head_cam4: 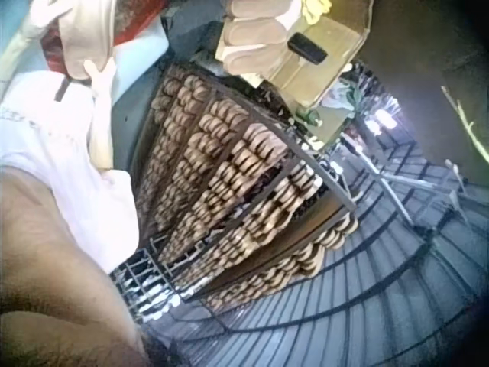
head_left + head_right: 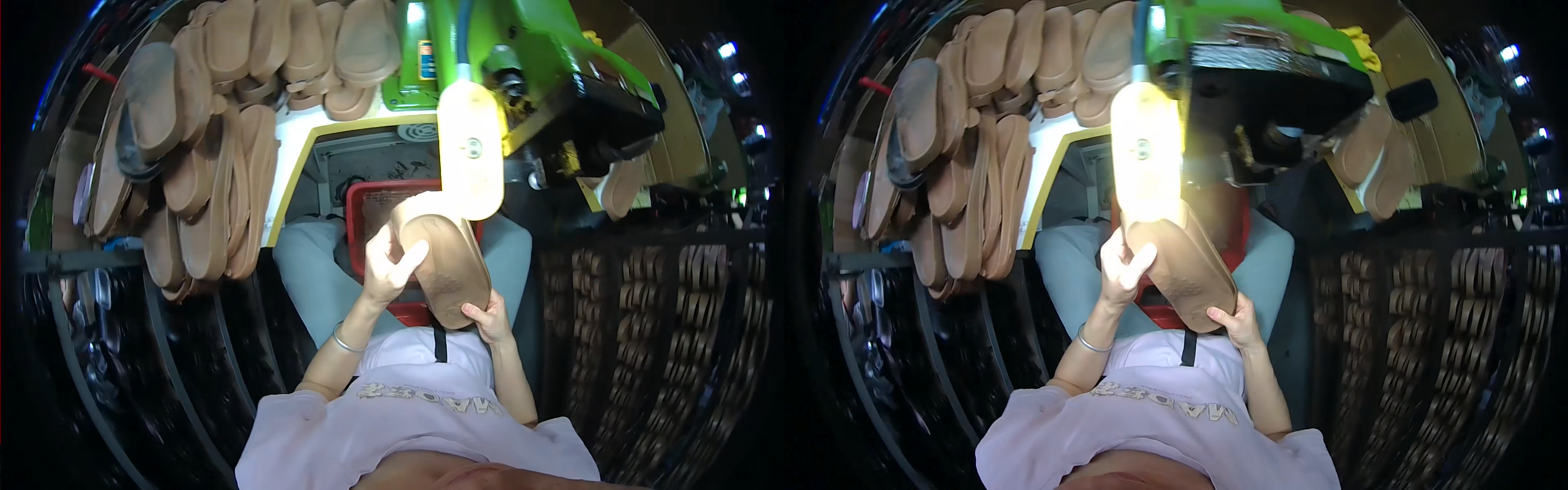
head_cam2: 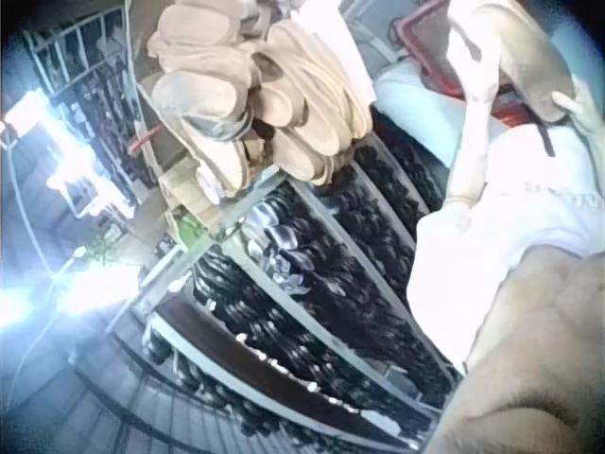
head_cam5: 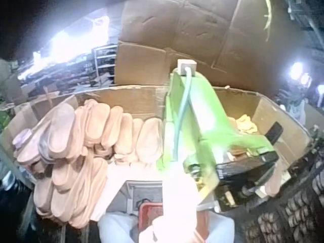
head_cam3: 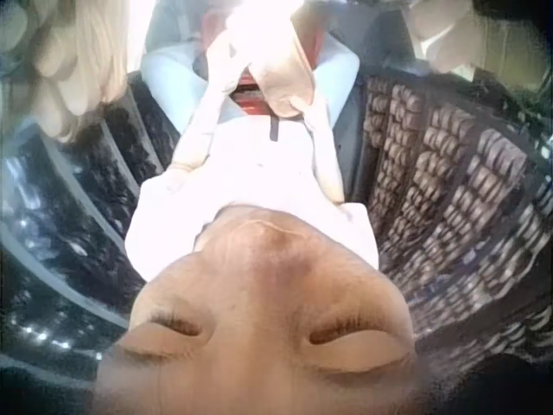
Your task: The person repeatedly picks up brown shoe insoles from a stack and presses their edges against a rotating grinding wheel on a green machine. After grinding, the person places the insoles onto a growing pile on the table. The process is repeated continuously throughout the clip.
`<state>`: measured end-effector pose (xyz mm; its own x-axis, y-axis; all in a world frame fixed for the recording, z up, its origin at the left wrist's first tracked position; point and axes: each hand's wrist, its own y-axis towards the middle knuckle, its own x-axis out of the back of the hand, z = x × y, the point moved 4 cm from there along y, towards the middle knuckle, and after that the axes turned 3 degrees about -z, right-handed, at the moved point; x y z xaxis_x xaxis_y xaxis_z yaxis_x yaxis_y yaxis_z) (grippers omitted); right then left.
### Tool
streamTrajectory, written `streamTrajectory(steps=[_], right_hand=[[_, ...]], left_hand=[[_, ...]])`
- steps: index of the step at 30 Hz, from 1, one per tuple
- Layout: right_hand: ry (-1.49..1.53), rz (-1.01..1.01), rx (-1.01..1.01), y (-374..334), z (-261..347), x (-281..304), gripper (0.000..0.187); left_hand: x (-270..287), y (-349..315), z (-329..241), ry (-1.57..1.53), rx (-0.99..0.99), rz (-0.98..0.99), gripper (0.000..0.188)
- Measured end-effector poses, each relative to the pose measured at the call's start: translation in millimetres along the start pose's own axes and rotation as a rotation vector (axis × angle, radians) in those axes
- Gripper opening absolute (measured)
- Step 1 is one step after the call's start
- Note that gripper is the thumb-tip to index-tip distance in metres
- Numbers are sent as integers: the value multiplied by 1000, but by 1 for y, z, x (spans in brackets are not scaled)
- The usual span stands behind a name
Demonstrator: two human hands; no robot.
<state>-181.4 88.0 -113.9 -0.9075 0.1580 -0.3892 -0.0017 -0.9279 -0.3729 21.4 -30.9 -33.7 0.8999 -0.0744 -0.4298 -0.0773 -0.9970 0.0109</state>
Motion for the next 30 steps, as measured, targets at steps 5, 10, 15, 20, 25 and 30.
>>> streamTrajectory(steps=[5, 10, 15, 20, 25, 30], right_hand=[[64, 51, -228, -22, -25, 6, 47], [-61, 213, -101, -31, -27, -24, 56], [-186, 94, -81, -53, -4, -30, 59], [-275, -35, -18, -73, 15, -13, 54], [-158, -215, 61, -86, 33, 14, 58], [-135, -438, 293, -77, 73, 35, 66]], left_hand=[[-45, 15, 2, 204, -5, 58, 31], [-73, 42, -9, 627, -246, 157, 21], [-63, 41, -6, 254, 90, 123, 24], [-51, 34, -3, 161, -44, 57, 14], [-35, 27, 13, 228, -127, 20, 17], [-31, 23, 15, 227, -97, 41, 14]])
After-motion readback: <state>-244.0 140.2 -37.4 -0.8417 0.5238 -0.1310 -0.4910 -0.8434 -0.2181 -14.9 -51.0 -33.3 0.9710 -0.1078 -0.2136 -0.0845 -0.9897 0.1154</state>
